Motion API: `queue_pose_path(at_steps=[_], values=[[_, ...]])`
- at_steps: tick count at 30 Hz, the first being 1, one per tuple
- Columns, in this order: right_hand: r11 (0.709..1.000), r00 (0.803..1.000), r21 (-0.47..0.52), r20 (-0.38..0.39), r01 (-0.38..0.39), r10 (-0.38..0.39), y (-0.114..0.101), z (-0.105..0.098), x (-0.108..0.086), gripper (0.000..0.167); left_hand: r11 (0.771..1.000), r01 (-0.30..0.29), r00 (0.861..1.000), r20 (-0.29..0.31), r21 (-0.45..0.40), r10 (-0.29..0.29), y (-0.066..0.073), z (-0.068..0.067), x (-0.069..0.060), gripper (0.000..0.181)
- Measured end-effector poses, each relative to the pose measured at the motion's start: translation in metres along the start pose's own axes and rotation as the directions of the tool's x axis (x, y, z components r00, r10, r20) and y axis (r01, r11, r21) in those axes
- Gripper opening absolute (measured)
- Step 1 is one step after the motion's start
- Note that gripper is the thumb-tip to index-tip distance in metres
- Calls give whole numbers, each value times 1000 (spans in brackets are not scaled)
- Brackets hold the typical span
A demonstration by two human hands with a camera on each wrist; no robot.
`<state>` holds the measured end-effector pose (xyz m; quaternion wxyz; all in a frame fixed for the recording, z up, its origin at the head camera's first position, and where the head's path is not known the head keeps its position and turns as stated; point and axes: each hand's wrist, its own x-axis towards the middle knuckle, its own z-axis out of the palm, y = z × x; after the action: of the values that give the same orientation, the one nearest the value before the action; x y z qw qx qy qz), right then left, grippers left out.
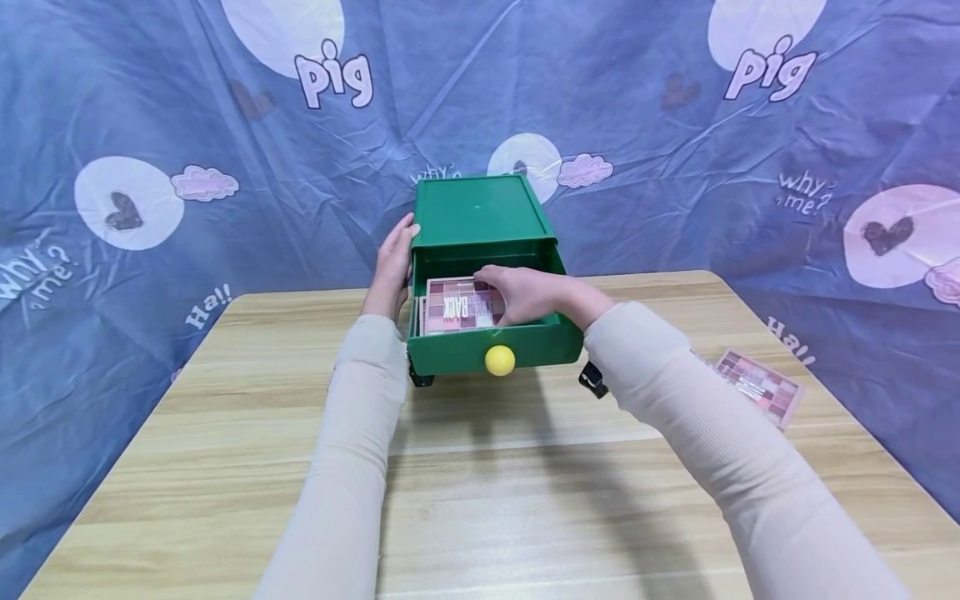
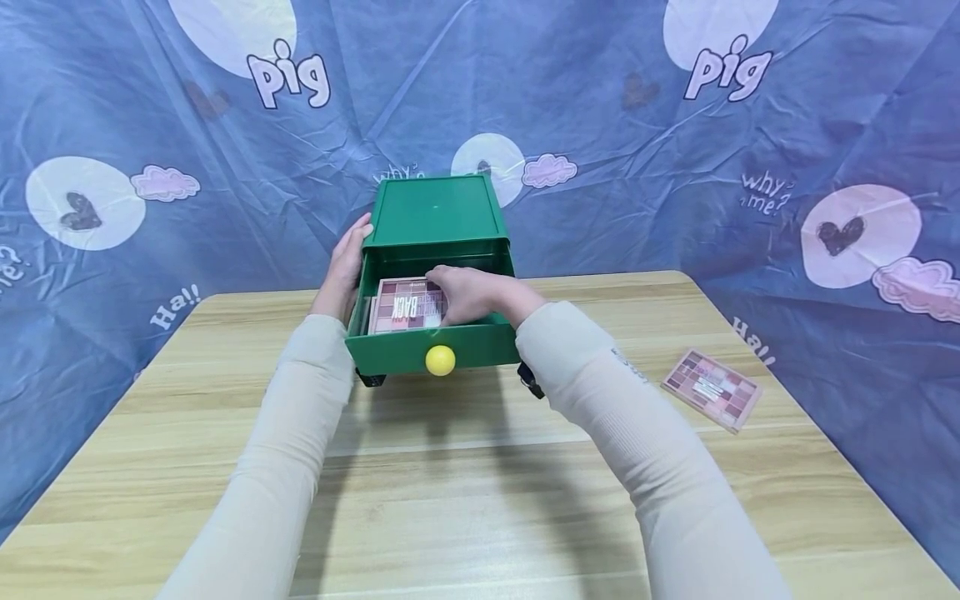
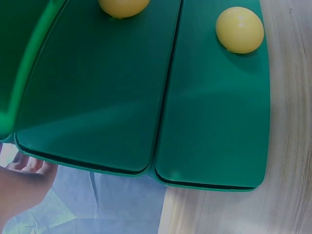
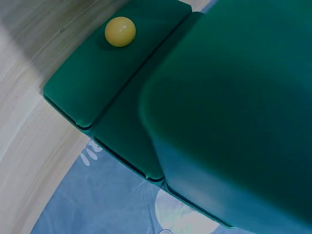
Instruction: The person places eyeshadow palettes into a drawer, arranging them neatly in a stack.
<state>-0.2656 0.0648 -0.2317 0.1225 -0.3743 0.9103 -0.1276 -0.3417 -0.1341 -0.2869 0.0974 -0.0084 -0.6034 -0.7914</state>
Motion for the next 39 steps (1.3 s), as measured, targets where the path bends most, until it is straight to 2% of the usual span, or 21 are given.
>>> queue_pose_path(at_steps=[18,28,39], values=[[1000,1000,1,5,12,-12,-11,0,3,78,1000,27,1000,-11,-2,-27,4,1,1,47],[999,1000,51,26,-11,10,-12,-3,0,77,1000,12,1000,-4,27,-12,2,-1,-1,48],[999,998,46,-60,-29,32,-16,-12,-8,85,999,41,999,-2,14,-41,5,0,-2,48]])
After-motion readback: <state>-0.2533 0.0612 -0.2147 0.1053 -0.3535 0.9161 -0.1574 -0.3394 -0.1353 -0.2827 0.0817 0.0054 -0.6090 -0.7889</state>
